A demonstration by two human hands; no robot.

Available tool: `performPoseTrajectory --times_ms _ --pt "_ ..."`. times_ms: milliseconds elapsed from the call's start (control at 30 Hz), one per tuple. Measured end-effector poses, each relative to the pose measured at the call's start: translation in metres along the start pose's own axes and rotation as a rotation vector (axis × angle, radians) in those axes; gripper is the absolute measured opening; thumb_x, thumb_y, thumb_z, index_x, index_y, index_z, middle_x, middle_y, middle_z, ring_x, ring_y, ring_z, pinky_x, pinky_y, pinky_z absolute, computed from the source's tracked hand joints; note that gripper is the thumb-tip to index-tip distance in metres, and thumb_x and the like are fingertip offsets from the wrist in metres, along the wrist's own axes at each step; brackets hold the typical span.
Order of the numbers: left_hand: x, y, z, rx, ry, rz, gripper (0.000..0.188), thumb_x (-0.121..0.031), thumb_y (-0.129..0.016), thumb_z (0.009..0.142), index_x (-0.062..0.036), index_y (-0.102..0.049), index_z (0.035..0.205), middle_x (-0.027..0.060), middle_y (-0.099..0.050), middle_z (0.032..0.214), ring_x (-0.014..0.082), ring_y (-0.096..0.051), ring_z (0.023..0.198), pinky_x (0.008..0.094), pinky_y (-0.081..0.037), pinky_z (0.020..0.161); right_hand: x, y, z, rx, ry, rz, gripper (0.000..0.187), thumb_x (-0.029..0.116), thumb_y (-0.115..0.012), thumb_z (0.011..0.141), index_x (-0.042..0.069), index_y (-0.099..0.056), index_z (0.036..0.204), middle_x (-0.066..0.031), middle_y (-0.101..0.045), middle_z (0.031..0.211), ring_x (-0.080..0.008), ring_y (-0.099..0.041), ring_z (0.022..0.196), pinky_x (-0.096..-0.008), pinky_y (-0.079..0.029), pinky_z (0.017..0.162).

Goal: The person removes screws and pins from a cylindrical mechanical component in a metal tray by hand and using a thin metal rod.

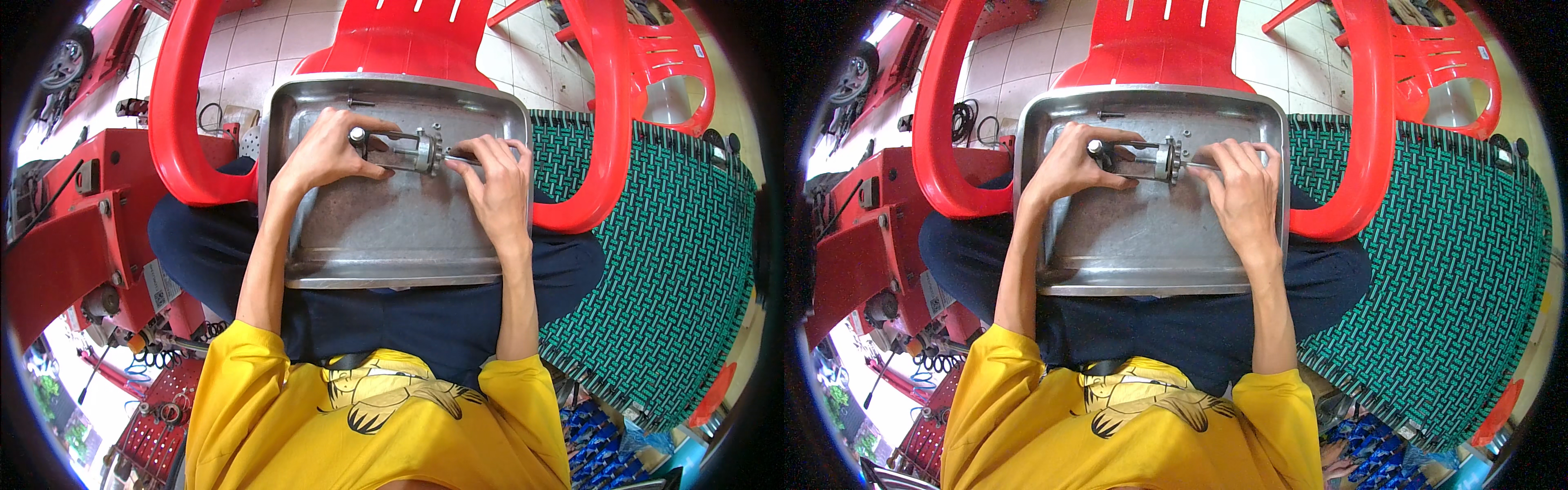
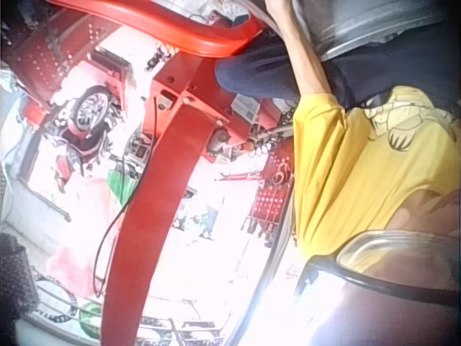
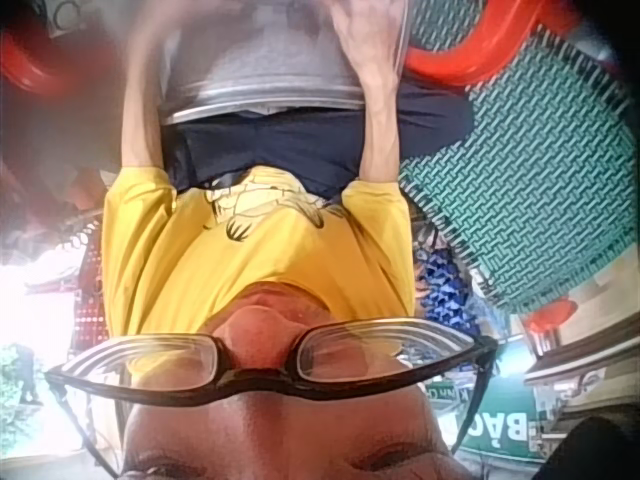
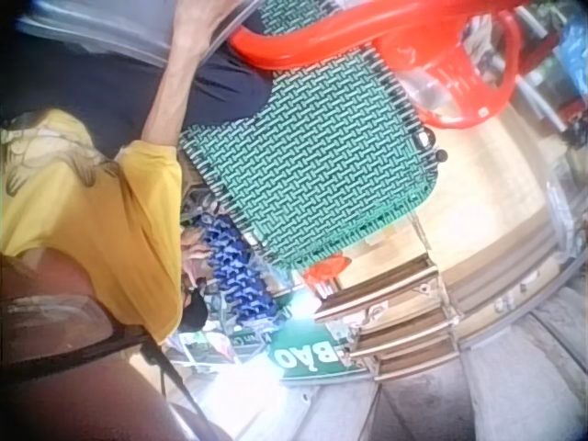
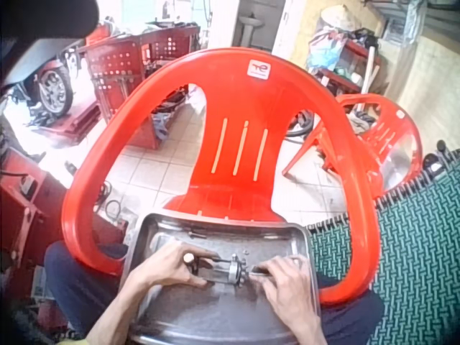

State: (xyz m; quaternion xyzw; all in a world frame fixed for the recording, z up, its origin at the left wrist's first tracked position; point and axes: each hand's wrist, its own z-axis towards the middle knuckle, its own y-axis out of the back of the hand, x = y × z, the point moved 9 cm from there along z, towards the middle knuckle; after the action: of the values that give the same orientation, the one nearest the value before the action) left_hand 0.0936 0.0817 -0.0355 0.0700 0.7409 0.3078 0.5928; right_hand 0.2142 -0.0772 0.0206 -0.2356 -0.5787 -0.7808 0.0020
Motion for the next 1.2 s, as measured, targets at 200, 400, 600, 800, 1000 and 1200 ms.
performPoseTrajectory --times_ms 200,400,600,800,1000,1200 --pt "-0.002 0.000 0.002 -0.008 -0.038 0.013 0.058 -0.016 -0.091 0.062 -0.0050 -0.078 0.117 0.0178 -0.078 0.106 0.0263 -0.078 0.094 0.0374 -0.060 0.090 -0.001 -0.003 -0.002 -0.030 0.011 -0.009 0.017 0.024 -0.070 0.094 0.008 -0.071 0.099 -0.0058 -0.070 0.093 -0.0255 -0.065 0.095 -0.0426 -0.038 0.101" --pt "0.000 -0.001 0.001 -0.005 -0.052 0.003 0.061 -0.019 -0.091 0.060 -0.0048 -0.078 0.118 0.0185 -0.078 0.104 0.0271 -0.077 0.094 0.0377 -0.059 0.091 -0.005 -0.008 -0.003 0.057 -0.031 -0.071 0.017 0.025 -0.070 0.095 0.008 -0.071 0.098 -0.0064 -0.070 0.093 -0.0255 -0.066 0.094 -0.0423 -0.038 0.101" --pt "-0.001 0.000 0.001 -0.013 -0.043 0.002 0.060 -0.018 -0.090 0.061 -0.0046 -0.078 0.117 0.0194 -0.078 0.100 0.0269 -0.077 0.092 0.0373 -0.059 0.089 0.003 0.002 0.000 -0.020 0.024 -0.001 0.016 0.024 -0.069 0.096 0.008 -0.071 0.098 -0.0072 -0.070 0.091 -0.0260 -0.066 0.092 -0.0423 -0.038 0.100" --pt "-0.006 0.001 0.001 -0.011 -0.049 -0.007 0.057 -0.016 -0.089 0.061 -0.0052 -0.079 0.115 0.0186 -0.079 0.100 0.0263 -0.077 0.090 0.0367 -0.059 0.087 -0.002 -0.005 -0.003 -0.027 0.005 -0.042 0.017 0.023 -0.069 0.094 0.007 -0.070 0.096 -0.0072 -0.070 0.091 -0.0261 -0.066 0.092 -0.0430 -0.039 0.100" --pt "-0.001 0.000 0.001 -0.024 -0.058 -0.009 0.056 -0.016 -0.089 0.061 -0.0055 -0.079 0.116 0.0175 -0.079 0.103 0.0248 -0.077 0.090 0.0365 -0.059 0.088 -0.001 -0.005 -0.003 0.027 0.026 -0.057 0.016 0.023 -0.069 0.094 0.007 -0.071 0.096 -0.0064 -0.071 0.091 -0.0266 -0.066 0.093 -0.0431 -0.039 0.100" --pt "-0.002 0.001 0.000 -0.014 -0.032 0.009 0.056 -0.016 -0.090 0.061 -0.0061 -0.079 0.115 0.0165 -0.079 0.104 0.0255 -0.078 0.093 0.0374 -0.060 0.088 0.004 0.003 0.001 0.008 -0.005 0.026 0.015 0.022 -0.070 0.093 0.008 -0.071 0.095 -0.0063 -0.071 0.091 -0.0259 -0.066 0.092 -0.0423 -0.039 0.100"
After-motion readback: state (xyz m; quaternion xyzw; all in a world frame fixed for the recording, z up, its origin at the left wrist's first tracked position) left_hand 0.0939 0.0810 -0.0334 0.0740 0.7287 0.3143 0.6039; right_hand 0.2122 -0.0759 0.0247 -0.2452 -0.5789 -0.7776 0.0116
